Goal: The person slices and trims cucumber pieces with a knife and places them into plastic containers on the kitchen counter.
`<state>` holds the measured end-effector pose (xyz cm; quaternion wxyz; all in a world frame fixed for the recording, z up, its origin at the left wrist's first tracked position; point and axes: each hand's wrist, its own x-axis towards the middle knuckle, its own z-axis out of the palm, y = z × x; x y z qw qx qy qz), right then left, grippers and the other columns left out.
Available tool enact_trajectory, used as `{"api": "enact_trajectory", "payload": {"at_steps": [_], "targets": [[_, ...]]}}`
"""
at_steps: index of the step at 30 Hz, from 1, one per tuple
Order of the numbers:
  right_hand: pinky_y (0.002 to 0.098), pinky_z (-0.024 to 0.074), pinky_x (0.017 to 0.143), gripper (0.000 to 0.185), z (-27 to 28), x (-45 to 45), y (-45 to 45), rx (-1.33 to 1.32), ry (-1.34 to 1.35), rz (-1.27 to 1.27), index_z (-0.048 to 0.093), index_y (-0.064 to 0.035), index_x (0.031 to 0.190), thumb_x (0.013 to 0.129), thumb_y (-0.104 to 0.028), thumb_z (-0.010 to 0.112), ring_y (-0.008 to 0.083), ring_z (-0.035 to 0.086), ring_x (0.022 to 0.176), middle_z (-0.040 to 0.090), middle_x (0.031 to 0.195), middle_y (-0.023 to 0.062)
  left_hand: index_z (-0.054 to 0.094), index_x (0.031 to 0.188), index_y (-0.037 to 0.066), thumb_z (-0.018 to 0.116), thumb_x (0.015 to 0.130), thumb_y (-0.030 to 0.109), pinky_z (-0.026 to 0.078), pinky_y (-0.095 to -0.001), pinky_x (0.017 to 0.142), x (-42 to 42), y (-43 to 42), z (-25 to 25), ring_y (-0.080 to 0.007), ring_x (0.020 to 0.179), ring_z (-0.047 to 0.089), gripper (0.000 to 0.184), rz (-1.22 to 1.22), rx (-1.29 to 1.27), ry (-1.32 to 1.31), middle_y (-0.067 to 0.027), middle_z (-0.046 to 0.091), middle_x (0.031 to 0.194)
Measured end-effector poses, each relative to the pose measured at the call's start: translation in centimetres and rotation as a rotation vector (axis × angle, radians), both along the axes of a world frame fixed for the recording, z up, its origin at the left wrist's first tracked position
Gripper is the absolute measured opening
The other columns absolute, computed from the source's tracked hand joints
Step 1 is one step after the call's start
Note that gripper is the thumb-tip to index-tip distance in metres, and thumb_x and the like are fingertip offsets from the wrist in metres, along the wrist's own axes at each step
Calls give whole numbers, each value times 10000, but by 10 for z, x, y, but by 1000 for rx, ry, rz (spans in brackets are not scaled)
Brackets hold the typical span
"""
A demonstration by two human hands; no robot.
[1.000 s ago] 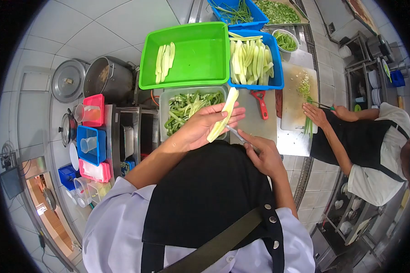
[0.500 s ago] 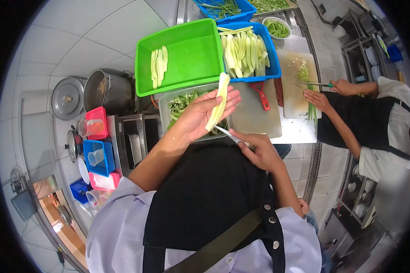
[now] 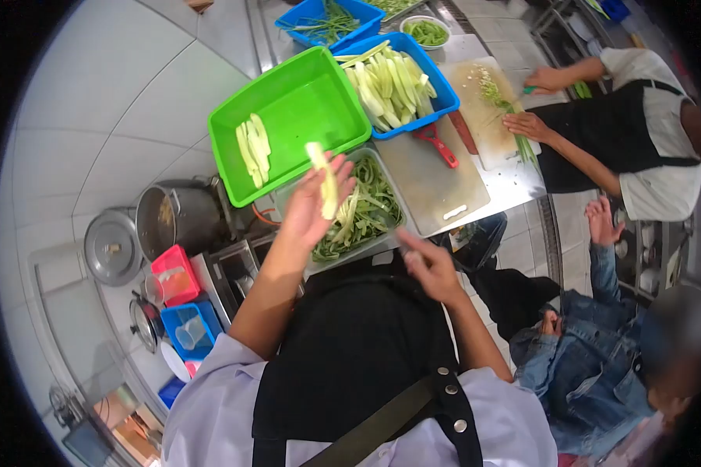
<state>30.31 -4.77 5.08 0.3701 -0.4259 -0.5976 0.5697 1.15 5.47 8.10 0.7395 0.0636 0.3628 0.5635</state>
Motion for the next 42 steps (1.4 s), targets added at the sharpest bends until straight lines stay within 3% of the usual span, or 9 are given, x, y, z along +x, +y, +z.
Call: {"api": "enact_trajectory", "payload": {"at_steps": [3, 10, 16, 20, 25, 28, 31, 36, 42], "targets": [[455, 546, 1017, 529, -38, 11, 12, 195, -374, -364, 576, -4, 1586, 1065, -76, 632, 322, 723, 1136, 750, 1248, 177, 380, 1644, 86, 566, 1158, 127, 409, -534, 1322, -30, -17, -7, -366, 1534, 503, 522, 10, -56, 131, -173, 544, 1545], [498, 522, 1094, 616, -73, -15, 70, 141, -774, -341, 631, -53, 1517, 904, -30, 689, 494, 643, 1170, 678, 1266, 249, 495, 1597, 92, 572, 1153, 96, 607, -512, 1109, -39, -51, -32, -225, 1169, 662, 451, -140, -97, 258, -49, 631, 1148], [471, 562, 971, 412, -27, -28, 43, 396, -573, -610, 716, -27, 1339, 934, -58, 784, 432, 673, 1127, 685, 1196, 223, 518, 1579, 112, 606, 1138, 113, 602, -472, 1078, -27, -60, -32, -195, 1148, 660, 449, -246, -98, 308, -32, 629, 1153], [362, 535, 881, 268, 25, 14, -46, 558, -287, -1111, 716, -9, 1226, 964, -51, 756, 219, 648, 946, 675, 1052, 105, 499, 1583, 115, 580, 1146, 119, 594, -462, 1069, -31, -64, -41, -175, 1141, 653, 444, -293, -70, 313, -27, 616, 1175], [460, 381, 1199, 889, 41, 122, -55, 636, -369, -1488, 350, -11, 1611, 904, -149, 871, 309, 541, 1401, 578, 1463, 191, 461, 1602, 118, 545, 1155, 131, 582, -456, 1069, -23, -55, -41, -176, 1119, 649, 454, -356, -87, 353, -25, 600, 1155], [400, 502, 1067, 943, 54, 156, -38, 720, -526, -1385, 406, -30, 1626, 842, -154, 915, 270, 641, 1274, 666, 1373, 179, 476, 1594, 111, 545, 1155, 140, 586, -459, 1070, -13, -48, -39, -186, 1118, 649, 445, -354, -116, 350, -34, 605, 1169], [247, 540, 639, 799, 60, 155, -40, 182, -413, -979, 609, -49, 1536, 804, -98, 927, 126, 696, 884, 740, 992, 79, 524, 1537, 78, 535, 1149, 164, 596, -473, 1077, -6, -44, -36, -207, 1101, 650, 398, -375, -142, 299, -69, 617, 1186], [328, 563, 947, 742, -10, 174, -45, 362, -286, -1336, 578, -90, 1580, 901, -109, 876, 190, 701, 1038, 742, 1232, 131, 453, 1592, 3, 502, 1164, 186, 579, -464, 1141, 1, -32, -33, -248, 1219, 621, 468, -317, -148, 197, -121, 570, 1303], [468, 337, 1283, 788, -98, 241, -38, 132, -572, -1655, 332, -45, 1730, 1064, -301, 666, 426, 467, 1521, 386, 1721, 279, 569, 1524, 6, 494, 1171, 87, 619, -442, 1063, 8, -34, -36, -228, 1177, 658, 370, -266, -73, 243, -96, 639, 1219]]}}
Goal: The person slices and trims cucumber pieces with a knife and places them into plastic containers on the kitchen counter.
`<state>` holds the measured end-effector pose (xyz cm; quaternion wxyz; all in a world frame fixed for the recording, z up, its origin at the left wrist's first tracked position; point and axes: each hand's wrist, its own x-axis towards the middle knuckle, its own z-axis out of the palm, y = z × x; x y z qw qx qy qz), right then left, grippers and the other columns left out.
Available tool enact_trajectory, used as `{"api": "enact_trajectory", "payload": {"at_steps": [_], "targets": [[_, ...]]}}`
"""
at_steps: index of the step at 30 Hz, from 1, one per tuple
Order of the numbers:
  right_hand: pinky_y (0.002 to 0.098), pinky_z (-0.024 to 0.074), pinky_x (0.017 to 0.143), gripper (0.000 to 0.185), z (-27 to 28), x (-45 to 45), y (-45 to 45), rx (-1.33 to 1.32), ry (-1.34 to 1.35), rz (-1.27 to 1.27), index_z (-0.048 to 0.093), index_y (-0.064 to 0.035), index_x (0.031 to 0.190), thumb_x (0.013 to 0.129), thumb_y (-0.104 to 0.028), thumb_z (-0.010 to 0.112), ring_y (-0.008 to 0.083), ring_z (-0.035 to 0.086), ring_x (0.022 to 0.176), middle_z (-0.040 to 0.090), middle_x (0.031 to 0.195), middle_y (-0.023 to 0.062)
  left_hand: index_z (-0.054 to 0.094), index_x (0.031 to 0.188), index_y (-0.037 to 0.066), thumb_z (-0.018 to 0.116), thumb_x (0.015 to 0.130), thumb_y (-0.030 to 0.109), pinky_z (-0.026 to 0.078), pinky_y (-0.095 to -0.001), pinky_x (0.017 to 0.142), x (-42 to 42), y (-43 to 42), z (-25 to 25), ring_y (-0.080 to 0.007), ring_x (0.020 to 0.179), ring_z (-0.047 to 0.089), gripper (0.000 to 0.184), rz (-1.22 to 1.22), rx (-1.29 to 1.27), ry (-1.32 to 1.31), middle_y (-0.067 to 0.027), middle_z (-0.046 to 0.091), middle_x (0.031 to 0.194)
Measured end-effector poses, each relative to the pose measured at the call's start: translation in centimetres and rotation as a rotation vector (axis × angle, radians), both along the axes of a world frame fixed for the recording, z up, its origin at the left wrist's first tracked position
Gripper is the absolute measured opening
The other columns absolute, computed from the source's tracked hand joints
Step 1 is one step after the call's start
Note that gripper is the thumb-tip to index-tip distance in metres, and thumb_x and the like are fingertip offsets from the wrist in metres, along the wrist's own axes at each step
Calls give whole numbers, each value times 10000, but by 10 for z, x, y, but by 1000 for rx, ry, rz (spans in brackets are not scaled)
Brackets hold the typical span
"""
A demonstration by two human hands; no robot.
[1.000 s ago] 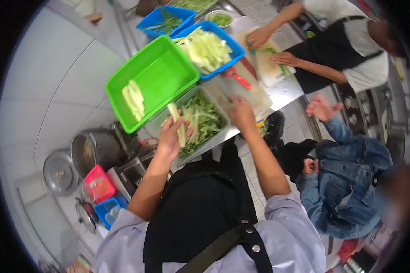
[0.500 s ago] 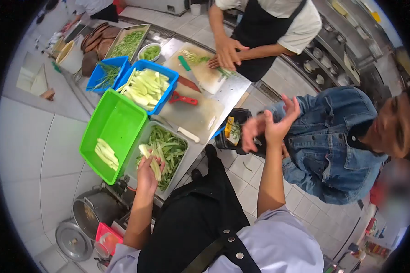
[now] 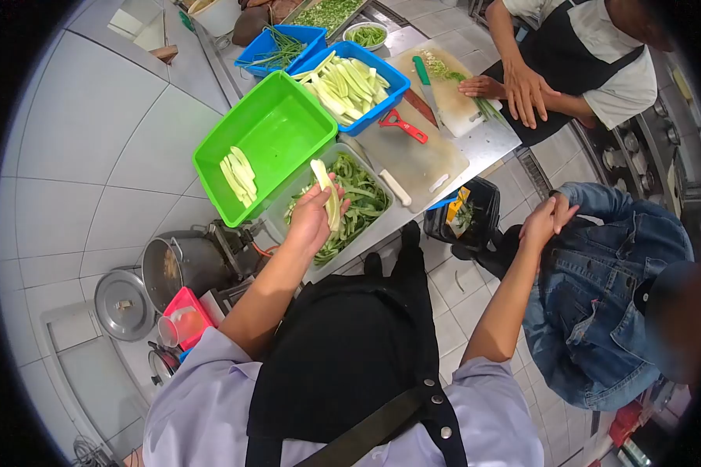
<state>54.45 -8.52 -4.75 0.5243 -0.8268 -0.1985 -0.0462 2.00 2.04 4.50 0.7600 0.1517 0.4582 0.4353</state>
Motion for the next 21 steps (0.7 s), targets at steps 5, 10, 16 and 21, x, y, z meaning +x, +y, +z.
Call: {"api": "enact_trajectory", "payload": {"at_steps": [5, 10, 16, 21], "targets": [[464, 475, 1169, 847, 10, -12, 32, 39, 184, 32, 57, -58, 1787, 1141, -325, 534, 442, 596, 1417, 399, 1706, 262, 601, 1497, 6, 577, 1149, 86, 647, -431, 1014, 14, -3, 0, -217, 1162, 684, 358, -27, 56, 61, -93, 684, 1239], [364, 555, 853, 668, 27, -84, 39, 123, 450, 418, 331, -111, 1730, 1124, -219, 591, 236, 712, 1149, 578, 1574, 145, 633, 1441, 16, 623, 1128, 77, 666, -415, 962, 16, -4, 10, -213, 1152, 703, 319, 1, 58, 86, -82, 694, 1248], [368, 590, 897, 366, 50, -240, 41, -155, 279, 937, 695, -59, 1379, 1026, -146, 737, 271, 736, 1127, 693, 1378, 168, 641, 1400, 33, 685, 1093, 93, 684, -364, 860, -18, 7, -2, -191, 1016, 762, 316, -256, 251, 665, -84, 734, 1175], [455, 557, 1033, 380, 5, -255, 75, -387, 23, 1072, 702, -47, 1328, 964, -127, 779, 410, 694, 1196, 693, 1340, 211, 681, 1226, 2, 614, 1128, 175, 646, -364, 698, -52, 15, -15, -181, 852, 777, 210, -407, 642, 1335, -115, 795, 1035]]}}
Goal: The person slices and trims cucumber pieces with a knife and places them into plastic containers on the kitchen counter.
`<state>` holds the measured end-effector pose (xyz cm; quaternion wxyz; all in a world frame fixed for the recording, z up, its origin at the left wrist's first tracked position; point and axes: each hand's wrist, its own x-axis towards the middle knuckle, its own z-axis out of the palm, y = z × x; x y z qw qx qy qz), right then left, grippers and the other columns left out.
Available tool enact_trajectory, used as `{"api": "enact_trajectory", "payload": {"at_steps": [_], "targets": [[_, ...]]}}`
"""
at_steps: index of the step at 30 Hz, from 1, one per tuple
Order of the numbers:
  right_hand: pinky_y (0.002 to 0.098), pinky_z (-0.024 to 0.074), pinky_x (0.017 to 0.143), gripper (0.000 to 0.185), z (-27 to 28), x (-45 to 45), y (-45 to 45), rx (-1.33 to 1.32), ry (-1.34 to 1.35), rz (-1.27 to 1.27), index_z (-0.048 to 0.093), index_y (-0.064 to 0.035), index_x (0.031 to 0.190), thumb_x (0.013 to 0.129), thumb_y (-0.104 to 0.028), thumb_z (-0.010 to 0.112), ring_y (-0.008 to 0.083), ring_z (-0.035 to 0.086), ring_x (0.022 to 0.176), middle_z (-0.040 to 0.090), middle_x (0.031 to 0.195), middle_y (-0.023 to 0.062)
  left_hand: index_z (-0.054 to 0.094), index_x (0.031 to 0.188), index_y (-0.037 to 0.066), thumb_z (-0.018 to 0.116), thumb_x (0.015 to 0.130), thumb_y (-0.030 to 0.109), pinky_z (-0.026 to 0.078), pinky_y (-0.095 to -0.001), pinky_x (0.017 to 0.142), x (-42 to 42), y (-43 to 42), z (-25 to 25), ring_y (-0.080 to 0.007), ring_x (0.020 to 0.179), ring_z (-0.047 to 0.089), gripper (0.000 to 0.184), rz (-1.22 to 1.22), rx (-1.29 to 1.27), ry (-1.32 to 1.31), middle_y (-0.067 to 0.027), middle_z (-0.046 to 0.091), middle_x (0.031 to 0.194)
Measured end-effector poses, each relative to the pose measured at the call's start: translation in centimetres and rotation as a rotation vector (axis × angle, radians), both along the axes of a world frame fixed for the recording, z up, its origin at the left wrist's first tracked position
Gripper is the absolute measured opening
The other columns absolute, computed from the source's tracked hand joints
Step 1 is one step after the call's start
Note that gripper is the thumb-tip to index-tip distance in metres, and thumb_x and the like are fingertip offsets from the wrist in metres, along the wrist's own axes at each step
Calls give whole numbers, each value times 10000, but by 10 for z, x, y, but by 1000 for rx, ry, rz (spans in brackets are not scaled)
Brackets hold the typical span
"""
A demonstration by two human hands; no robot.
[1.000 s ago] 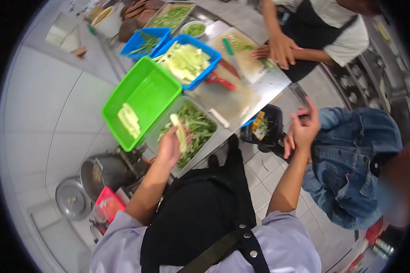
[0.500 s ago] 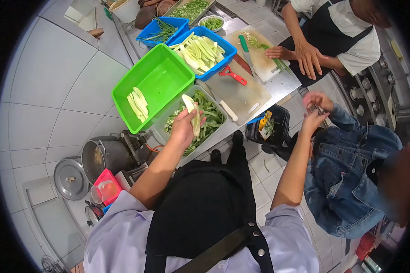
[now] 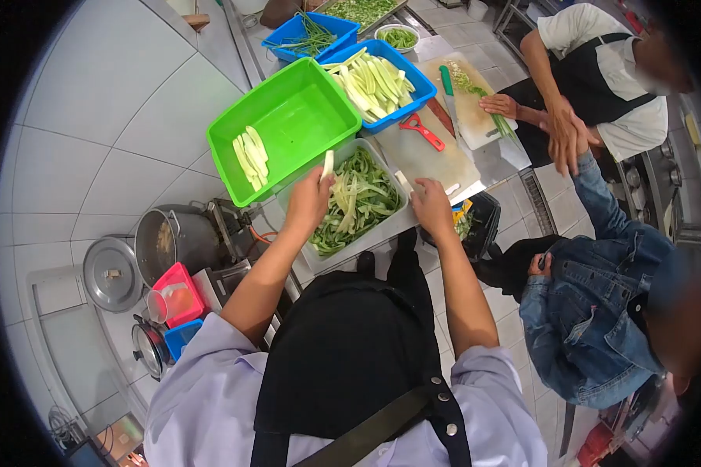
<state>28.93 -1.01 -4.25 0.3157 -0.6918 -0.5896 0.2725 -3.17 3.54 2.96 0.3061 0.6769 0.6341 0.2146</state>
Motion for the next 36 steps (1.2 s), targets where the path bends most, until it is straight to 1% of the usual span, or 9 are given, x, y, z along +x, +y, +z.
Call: {"api": "enact_trajectory", "payload": {"at_steps": [4, 7, 14, 21, 27, 29, 31, 33, 36], "targets": [[502, 541, 1055, 404, -9, -6, 16, 32, -153, 161, 695, -32, 1298, 912, -86, 799, 448, 667, 1226, 696, 1308, 229, 611, 1314, 15, 537, 1151, 152, 645, -373, 722, -9, -5, 14, -211, 912, 790, 226, 170, -257, -286, -136, 793, 1143], [512, 541, 1053, 430, -13, -12, 24, -30, -145, 157, 671, -28, 1304, 899, -80, 806, 449, 664, 1237, 697, 1291, 240, 426, 1548, 42, 501, 1151, 63, 665, -392, 843, -28, -6, 17, -281, 1107, 776, 405, 134, -539, -794, -189, 683, 1445], [548, 526, 1066, 387, -3, -2, -4, -150, -152, 93, 641, -21, 1331, 953, -84, 699, 517, 639, 1217, 623, 1323, 294, 393, 1648, 57, 546, 1161, 109, 629, -357, 915, -42, -8, 32, -247, 1125, 746, 513, 66, -646, -866, -169, 655, 1481], [544, 515, 1051, 345, 13, 32, -72, -95, -98, 8, 668, 1, 1314, 980, -87, 653, 520, 625, 1210, 634, 1256, 298, 454, 1633, 58, 545, 1163, 124, 626, -322, 864, -23, -19, 39, -185, 1003, 751, 483, 112, -618, -1129, -135, 701, 1418], [438, 532, 990, 315, 11, 58, -136, -128, 103, -143, 686, 15, 1293, 1007, -115, 692, 360, 690, 1112, 698, 1168, 215, 488, 1600, 29, 548, 1158, 148, 614, -275, 804, -48, -6, 36, -162, 933, 755, 461, -152, -601, -799, -136, 729, 1366], [411, 533, 971, 302, 8, 59, -151, -136, 152, -138, 689, 16, 1286, 1018, -124, 697, 312, 697, 1072, 710, 1131, 186, 602, 1386, 7, 480, 1183, 347, 580, -283, 652, -58, 4, 53, -147, 806, 742, 414, -57, -557, -610, -104, 763, 1135], [377, 525, 888, 274, 11, 58, -165, -219, 242, -199, 701, 5, 1271, 1055, -163, 693, 219, 656, 973, 702, 1026, 109, 691, 1163, 16, 407, 1192, 505, 542, -299, 532, -66, 16, 47, -147, 692, 716, 566, 82, -448, -575, -86, 739, 889], [348, 507, 805, 263, 12, 59, -171, -302, 317, -249, 712, -8, 1264, 1074, -189, 694, 149, 616, 885, 683, 945, 44, 716, 1139, 23, 413, 1194, 495, 541, -337, 567, -88, 43, 36, -165, 675, 723, 564, 220, -354, -341, -68, 700, 810], [293, 435, 670, 250, 17, 53, -180, -343, 380, -252, 730, -31, 1262, 1079, -198, 695, 77, 528, 742, 615, 843, -33, 743, 1169, 24, 472, 1174, 440, 610, -465, 749, -144, 84, 19, -314, 799, 771, 497, 243, -118, -17, -160, 759, 893]]}}
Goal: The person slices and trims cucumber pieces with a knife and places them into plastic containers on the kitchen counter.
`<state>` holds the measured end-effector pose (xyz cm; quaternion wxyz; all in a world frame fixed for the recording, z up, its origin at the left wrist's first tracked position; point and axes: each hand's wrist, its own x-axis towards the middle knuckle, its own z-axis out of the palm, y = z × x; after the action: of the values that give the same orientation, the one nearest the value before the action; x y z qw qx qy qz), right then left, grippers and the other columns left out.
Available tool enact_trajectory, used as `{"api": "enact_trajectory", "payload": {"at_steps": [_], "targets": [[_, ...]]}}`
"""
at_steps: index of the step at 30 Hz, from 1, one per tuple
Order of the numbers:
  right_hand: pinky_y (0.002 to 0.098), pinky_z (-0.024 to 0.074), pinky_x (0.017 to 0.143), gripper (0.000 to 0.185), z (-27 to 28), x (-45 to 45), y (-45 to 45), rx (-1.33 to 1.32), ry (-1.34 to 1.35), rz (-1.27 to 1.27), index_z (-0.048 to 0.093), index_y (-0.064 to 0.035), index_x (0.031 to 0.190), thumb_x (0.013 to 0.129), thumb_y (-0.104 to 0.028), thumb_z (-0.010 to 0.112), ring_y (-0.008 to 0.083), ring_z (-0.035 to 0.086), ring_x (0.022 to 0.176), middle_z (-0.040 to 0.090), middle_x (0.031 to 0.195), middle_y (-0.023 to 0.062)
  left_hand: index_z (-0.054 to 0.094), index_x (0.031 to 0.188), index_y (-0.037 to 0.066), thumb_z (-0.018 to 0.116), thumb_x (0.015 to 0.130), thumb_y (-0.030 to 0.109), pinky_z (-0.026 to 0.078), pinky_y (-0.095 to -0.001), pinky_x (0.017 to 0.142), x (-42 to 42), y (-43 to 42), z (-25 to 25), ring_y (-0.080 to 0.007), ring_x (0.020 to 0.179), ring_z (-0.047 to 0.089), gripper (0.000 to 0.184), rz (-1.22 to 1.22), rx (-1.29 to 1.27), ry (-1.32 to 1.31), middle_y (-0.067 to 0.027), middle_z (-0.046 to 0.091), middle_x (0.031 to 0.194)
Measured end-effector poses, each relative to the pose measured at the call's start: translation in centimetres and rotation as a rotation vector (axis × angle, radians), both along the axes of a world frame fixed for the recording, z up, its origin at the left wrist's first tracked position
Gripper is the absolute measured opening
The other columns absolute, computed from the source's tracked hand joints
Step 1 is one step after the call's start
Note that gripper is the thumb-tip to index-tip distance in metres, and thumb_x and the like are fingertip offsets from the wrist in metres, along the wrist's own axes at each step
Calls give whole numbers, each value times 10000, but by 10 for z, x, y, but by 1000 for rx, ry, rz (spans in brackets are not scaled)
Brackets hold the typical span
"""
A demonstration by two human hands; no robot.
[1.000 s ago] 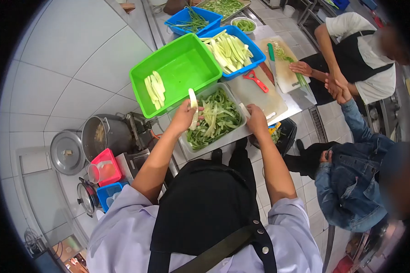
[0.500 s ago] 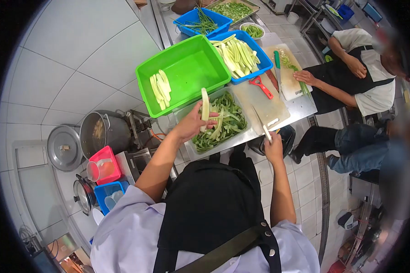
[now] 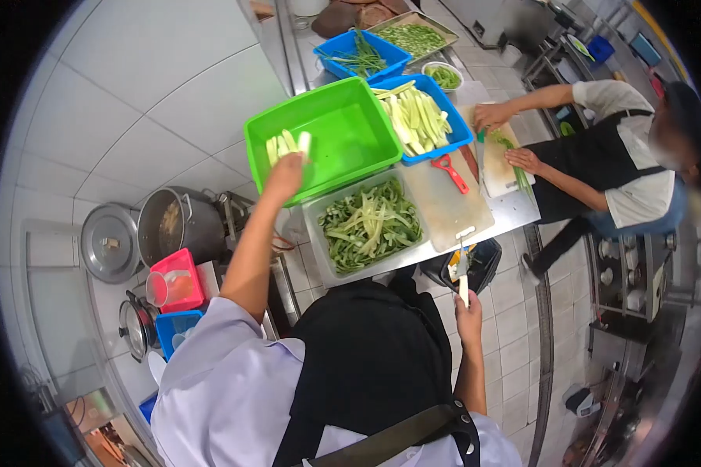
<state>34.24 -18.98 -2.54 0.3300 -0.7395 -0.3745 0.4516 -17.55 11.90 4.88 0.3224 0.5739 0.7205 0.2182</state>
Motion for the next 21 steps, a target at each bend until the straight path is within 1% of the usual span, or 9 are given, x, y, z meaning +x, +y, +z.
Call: {"api": "enact_trajectory", "payload": {"at_steps": [2, 5, 7, 8, 10, 13, 14, 16, 21], "targets": [[286, 433, 653, 252, 14, -4, -2, -21, 59, -13, 733, -36, 1269, 1083, -201, 694, 72, 529, 719, 616, 835, -36, 745, 1205, 18, 509, 1159, 426, 618, -505, 823, -24, 15, -18, -366, 872, 784, 474, -10, 85, 131, -199, 782, 938], [287, 428, 639, 255, 23, -2, -2, -22, 86, 5, 738, -40, 1250, 1096, -239, 696, 73, 529, 703, 601, 801, -41, 729, 1258, -5, 620, 1107, 415, 607, -521, 883, -15, 40, -23, -411, 1008, 776, 460, 50, 416, 867, -259, 793, 1025], [286, 426, 640, 257, 28, 2, -4, -37, 105, -17, 743, -40, 1230, 1098, -255, 698, 72, 528, 705, 597, 796, -42, 751, 1242, 9, 725, 1036, 372, 601, -510, 919, 24, 56, 1, -395, 1052, 773, 419, -89, 531, 444, -247, 795, 1056], [294, 433, 653, 270, 29, 5, -4, -59, 91, -5, 747, -36, 1209, 1100, -277, 699, 75, 536, 718, 608, 805, -38, 751, 1242, 9, 725, 1036, 372, 601, -510, 919, 47, 66, 4, -395, 1052, 773, 419, -101, 536, 442, -247, 795, 1056], [301, 440, 666, 287, 30, 11, -2, -74, 77, 3, 752, -31, 1188, 1102, -300, 700, 78, 544, 731, 618, 814, -33, 785, 1162, 41, 761, 997, 325, 606, -513, 914, 101, 98, 9, -401, 1043, 767, 329, -300, 308, 153, -220, 799, 1083], [334, 479, 732, 331, 23, 24, -2, -59, 54, 6, 751, -13, 1165, 1104, -335, 702, 107, 585, 791, 663, 845, -5, 808, 1095, 74, 769, 977, 320, 608, -521, 903, 183, 139, 25, -412, 1039, 764, 276, -320, 290, 182, -202, 801, 1099], [288, 425, 622, 291, 18, 28, -2, 17, 44, 12, 752, -62, 1167, 1109, -340, 692, 71, 520, 672, 581, 756, -50, 808, 1116, 80, 783, 970, 338, 610, -525, 899, 204, 157, 20, -412, 1046, 768, 298, -321, 300, 211, -201, 803, 1115], [290, 422, 619, 287, 17, 39, 1, 15, 19, -13, 746, -63, 1141, 1108, -343, 693, 73, 517, 667, 571, 742, -50, 808, 1137, 86, 798, 963, 357, 613, -530, 896, 236, 185, 14, -411, 1053, 771, 322, -319, 324, 234, -200, 804, 1130], [290, 417, 605, 266, 28, 67, 10, 12, 28, -94, 728, -55, 1095, 1103, -318, 692, 72, 515, 657, 560, 724, -48, 788, 1183, 57, 923, 845, 458, 624, -523, 972, 275, 229, 3, -394, 1191, 766, 541, -372, -49, 542, -194, 791, 1285]]}}
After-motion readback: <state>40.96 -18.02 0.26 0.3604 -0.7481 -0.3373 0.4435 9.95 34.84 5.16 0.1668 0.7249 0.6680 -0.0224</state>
